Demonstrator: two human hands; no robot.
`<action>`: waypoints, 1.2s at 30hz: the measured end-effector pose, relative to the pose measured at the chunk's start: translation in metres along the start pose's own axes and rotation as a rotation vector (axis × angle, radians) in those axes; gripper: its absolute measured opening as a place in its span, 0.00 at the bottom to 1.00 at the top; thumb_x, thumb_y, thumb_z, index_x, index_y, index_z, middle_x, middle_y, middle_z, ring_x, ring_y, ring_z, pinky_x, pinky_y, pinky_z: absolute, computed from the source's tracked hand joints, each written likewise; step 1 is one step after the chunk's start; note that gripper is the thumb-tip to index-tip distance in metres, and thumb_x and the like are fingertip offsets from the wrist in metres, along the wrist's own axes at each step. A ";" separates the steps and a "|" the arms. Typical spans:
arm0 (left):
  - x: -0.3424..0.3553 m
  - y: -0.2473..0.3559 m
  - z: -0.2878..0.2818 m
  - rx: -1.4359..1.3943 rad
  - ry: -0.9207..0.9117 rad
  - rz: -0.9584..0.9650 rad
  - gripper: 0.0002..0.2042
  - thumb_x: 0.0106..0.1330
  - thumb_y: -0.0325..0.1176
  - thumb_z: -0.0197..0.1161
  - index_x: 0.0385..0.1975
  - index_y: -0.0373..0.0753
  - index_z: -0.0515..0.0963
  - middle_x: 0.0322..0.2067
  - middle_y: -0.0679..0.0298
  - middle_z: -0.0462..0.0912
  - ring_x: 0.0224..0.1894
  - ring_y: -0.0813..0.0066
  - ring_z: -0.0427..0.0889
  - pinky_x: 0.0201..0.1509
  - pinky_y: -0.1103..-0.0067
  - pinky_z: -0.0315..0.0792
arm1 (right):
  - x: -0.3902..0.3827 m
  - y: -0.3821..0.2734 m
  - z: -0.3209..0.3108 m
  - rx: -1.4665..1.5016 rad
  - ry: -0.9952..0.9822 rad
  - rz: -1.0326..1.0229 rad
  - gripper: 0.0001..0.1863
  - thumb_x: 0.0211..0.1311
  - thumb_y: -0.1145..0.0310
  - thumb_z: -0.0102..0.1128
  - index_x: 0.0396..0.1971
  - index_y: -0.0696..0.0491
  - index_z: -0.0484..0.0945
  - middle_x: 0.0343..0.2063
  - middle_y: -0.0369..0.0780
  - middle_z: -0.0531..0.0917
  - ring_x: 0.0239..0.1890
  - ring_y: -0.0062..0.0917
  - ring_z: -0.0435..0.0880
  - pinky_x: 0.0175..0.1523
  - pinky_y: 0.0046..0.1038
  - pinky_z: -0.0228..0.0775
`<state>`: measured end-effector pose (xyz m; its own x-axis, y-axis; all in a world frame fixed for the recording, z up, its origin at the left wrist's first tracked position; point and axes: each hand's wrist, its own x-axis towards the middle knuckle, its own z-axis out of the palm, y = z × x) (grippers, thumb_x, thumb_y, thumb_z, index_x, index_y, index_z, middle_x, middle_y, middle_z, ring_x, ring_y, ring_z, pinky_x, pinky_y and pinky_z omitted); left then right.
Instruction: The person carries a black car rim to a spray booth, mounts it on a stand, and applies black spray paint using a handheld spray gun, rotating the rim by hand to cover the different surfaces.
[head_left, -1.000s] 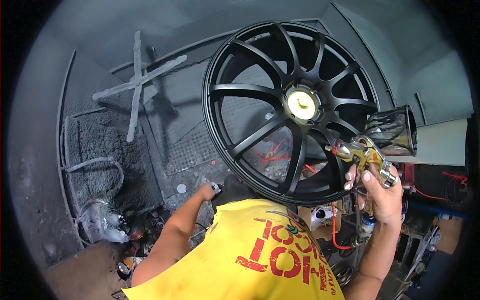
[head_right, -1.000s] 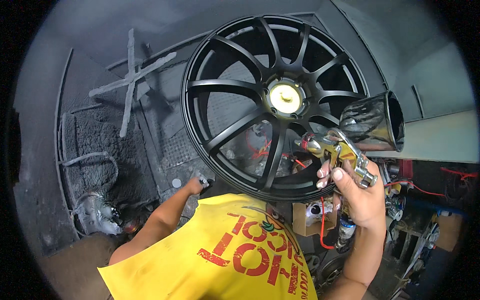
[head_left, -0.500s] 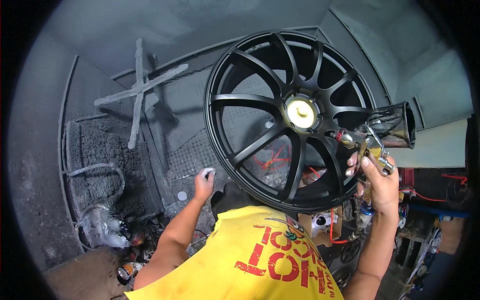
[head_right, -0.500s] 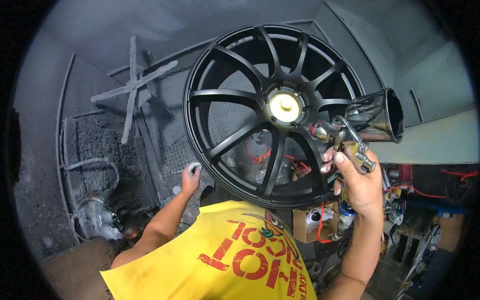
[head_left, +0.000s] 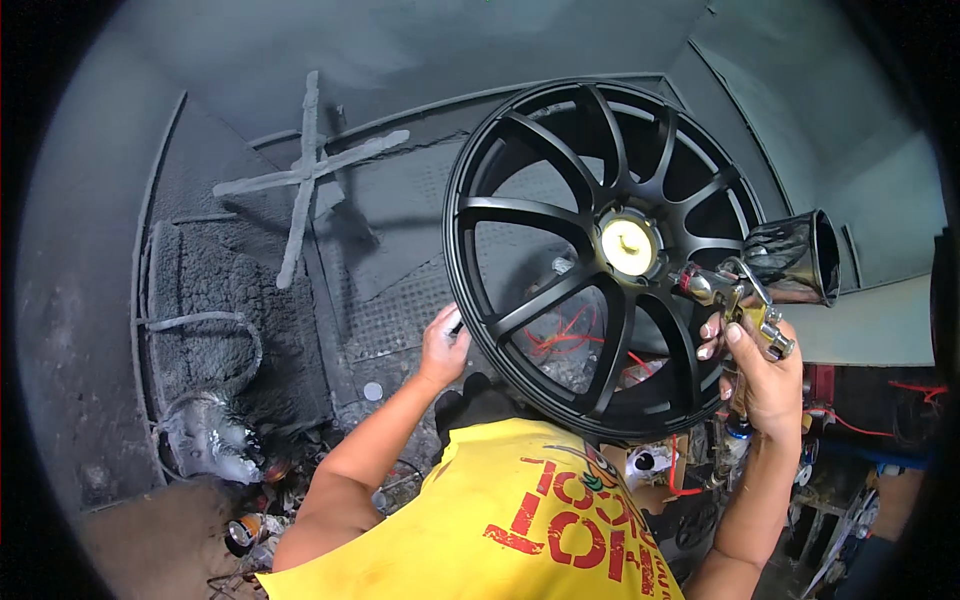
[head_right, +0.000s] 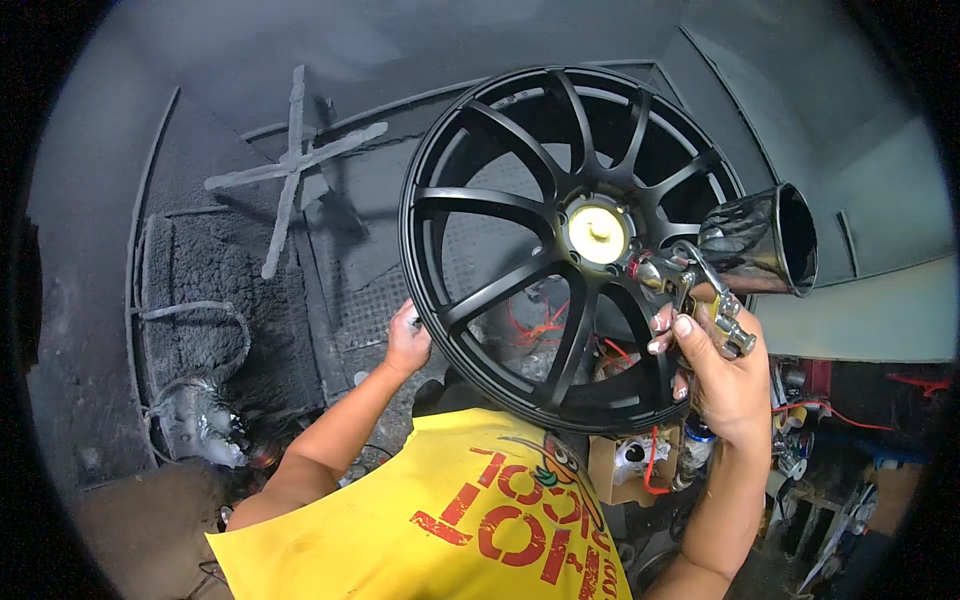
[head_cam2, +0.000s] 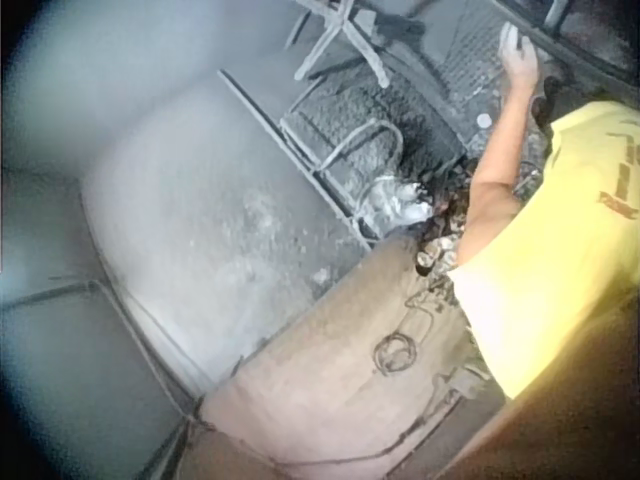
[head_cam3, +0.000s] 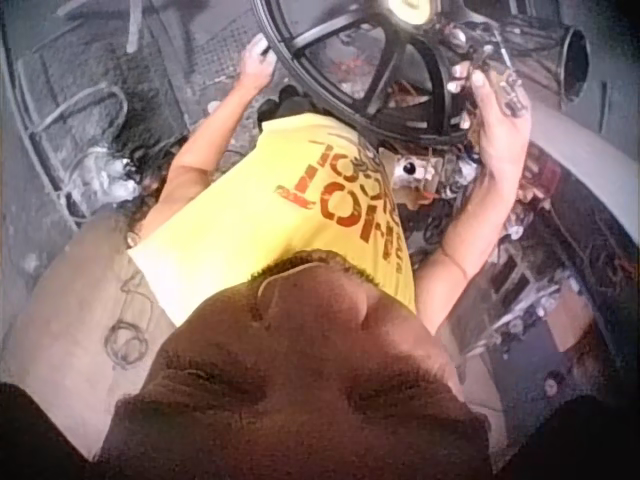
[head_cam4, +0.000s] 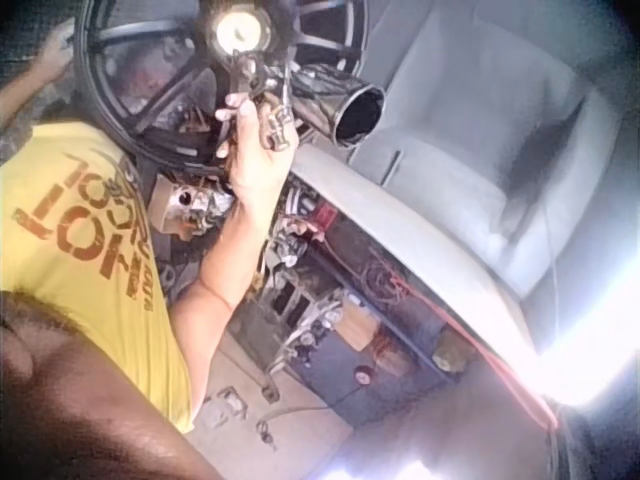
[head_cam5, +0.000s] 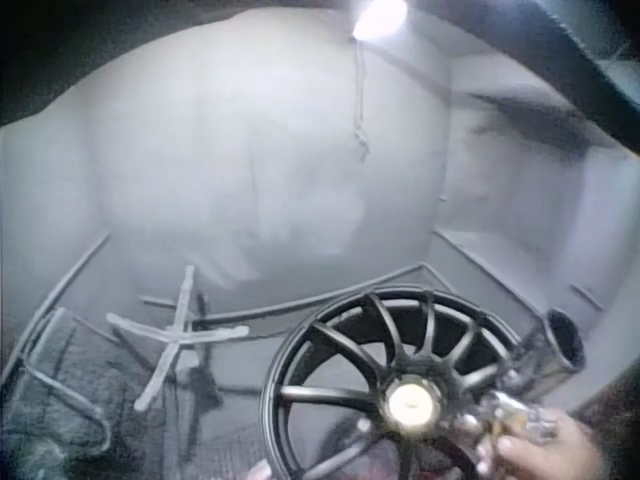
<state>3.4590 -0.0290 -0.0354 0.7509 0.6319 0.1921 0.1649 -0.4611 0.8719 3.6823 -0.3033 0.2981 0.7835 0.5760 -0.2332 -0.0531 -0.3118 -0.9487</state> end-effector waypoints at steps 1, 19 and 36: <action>0.000 0.000 0.000 0.004 0.006 -0.001 0.17 0.59 0.22 0.58 0.48 0.33 0.80 0.50 0.47 0.82 0.55 0.49 0.80 0.62 0.68 0.72 | 0.001 -0.004 0.003 -0.018 -0.017 0.006 0.13 0.68 0.67 0.60 0.46 0.59 0.77 0.35 0.39 0.85 0.33 0.20 0.84 0.22 0.18 0.71; -0.025 0.013 0.011 -0.018 -0.036 0.048 0.14 0.57 0.23 0.61 0.45 0.28 0.79 0.50 0.46 0.80 0.54 0.48 0.80 0.61 0.67 0.72 | -0.021 -0.052 0.043 0.110 -0.261 0.008 0.32 0.63 0.70 0.66 0.64 0.66 0.68 0.39 0.43 0.84 0.38 0.21 0.82 0.37 0.17 0.73; -0.071 0.046 0.027 0.059 -0.179 0.107 0.14 0.59 0.27 0.62 0.45 0.33 0.76 0.51 0.47 0.73 0.52 0.42 0.77 0.54 0.61 0.75 | -0.043 -0.038 0.037 0.194 -0.317 0.075 0.33 0.63 0.70 0.67 0.64 0.69 0.66 0.39 0.44 0.83 0.41 0.25 0.80 0.50 0.27 0.73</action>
<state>3.4311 -0.1119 -0.0211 0.8668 0.4592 0.1946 0.1115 -0.5587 0.8218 3.6273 -0.2882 0.3359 0.5438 0.7718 -0.3296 -0.2432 -0.2310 -0.9421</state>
